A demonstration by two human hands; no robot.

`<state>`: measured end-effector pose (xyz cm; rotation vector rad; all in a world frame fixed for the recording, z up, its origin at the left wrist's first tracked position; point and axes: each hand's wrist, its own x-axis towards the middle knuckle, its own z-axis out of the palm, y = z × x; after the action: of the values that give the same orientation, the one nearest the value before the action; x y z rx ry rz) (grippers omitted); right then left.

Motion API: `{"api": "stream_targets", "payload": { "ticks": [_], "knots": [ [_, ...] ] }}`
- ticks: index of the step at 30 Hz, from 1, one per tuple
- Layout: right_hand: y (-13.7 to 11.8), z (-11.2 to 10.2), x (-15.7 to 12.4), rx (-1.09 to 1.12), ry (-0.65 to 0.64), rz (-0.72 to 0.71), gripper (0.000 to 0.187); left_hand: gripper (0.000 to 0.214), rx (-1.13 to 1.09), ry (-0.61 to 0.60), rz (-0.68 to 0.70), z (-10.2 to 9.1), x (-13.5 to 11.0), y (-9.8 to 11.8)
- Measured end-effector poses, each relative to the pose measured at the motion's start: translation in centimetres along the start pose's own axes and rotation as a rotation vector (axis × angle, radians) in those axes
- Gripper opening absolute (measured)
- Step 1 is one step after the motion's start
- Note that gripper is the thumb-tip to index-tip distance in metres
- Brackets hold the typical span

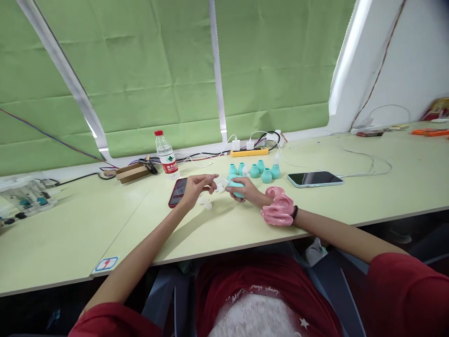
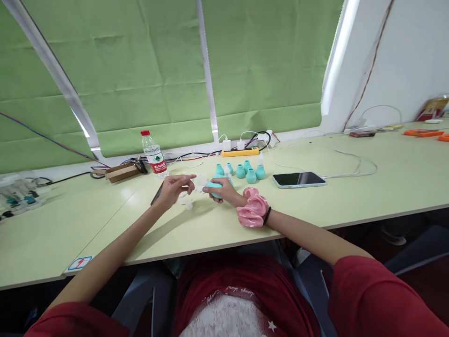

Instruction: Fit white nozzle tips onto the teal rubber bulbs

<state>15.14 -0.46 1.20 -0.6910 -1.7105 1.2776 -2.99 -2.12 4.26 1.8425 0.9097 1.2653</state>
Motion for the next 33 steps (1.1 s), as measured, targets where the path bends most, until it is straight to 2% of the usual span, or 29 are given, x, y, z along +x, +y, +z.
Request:
{"api": "stream_targets", "payload": {
  "ticks": [2,3,6,8,14,20,23,25,27,30,32,33],
  "knots": [
    [0.7,-0.2,0.3,-0.026,0.086,-0.042,0.026,0.031,0.269,0.004,0.06,-1.0,0.1,0.3],
    [1.0,-0.2,0.4,-0.035,0.108,-0.057,0.026,0.027,0.433,-0.06,0.076,-1.5,0.1,0.4],
    [1.4,-0.4,0.6,-0.055,0.1,-0.065,0.025,0.022,0.82,-0.407,0.051,-2.6,0.1,0.5],
    [1.4,-0.4,0.6,-0.082,0.066,-0.057,0.025,0.025,0.934,-0.573,0.032,-2.9,0.0,0.6],
    [1.0,-0.3,0.2,-0.228,0.005,-0.05,0.02,0.024,1.012,-0.666,0.037,-2.3,-0.2,0.6],
    [0.6,-0.2,-0.4,-0.406,0.021,-0.095,0.017,0.035,1.007,-0.689,-0.025,-2.5,-0.2,0.7],
    [0.5,-0.1,-0.4,-0.488,0.031,-0.138,0.018,0.029,1.025,-0.713,-0.03,-2.6,-0.1,0.7],
    [0.5,0.0,-0.4,-0.544,0.036,-0.183,0.016,0.023,1.022,-0.686,-0.02,-2.5,-0.1,0.7],
    [0.5,0.0,-0.4,-0.594,0.046,-0.253,0.013,0.019,0.99,-0.597,0.022,-2.2,-0.1,0.7],
    [0.7,0.0,-0.5,-0.651,0.059,-0.343,0.015,0.024,0.852,-0.365,0.099,-2.0,-0.2,0.8],
    [0.9,0.0,-0.5,-0.696,0.069,-0.369,0.015,0.026,0.704,-0.255,0.097,-1.9,-0.3,1.0],
    [1.0,0.0,-0.5,-0.717,0.077,-0.38,0.015,0.027,0.631,-0.238,0.078,-1.8,-0.3,1.0]
  ]
}}
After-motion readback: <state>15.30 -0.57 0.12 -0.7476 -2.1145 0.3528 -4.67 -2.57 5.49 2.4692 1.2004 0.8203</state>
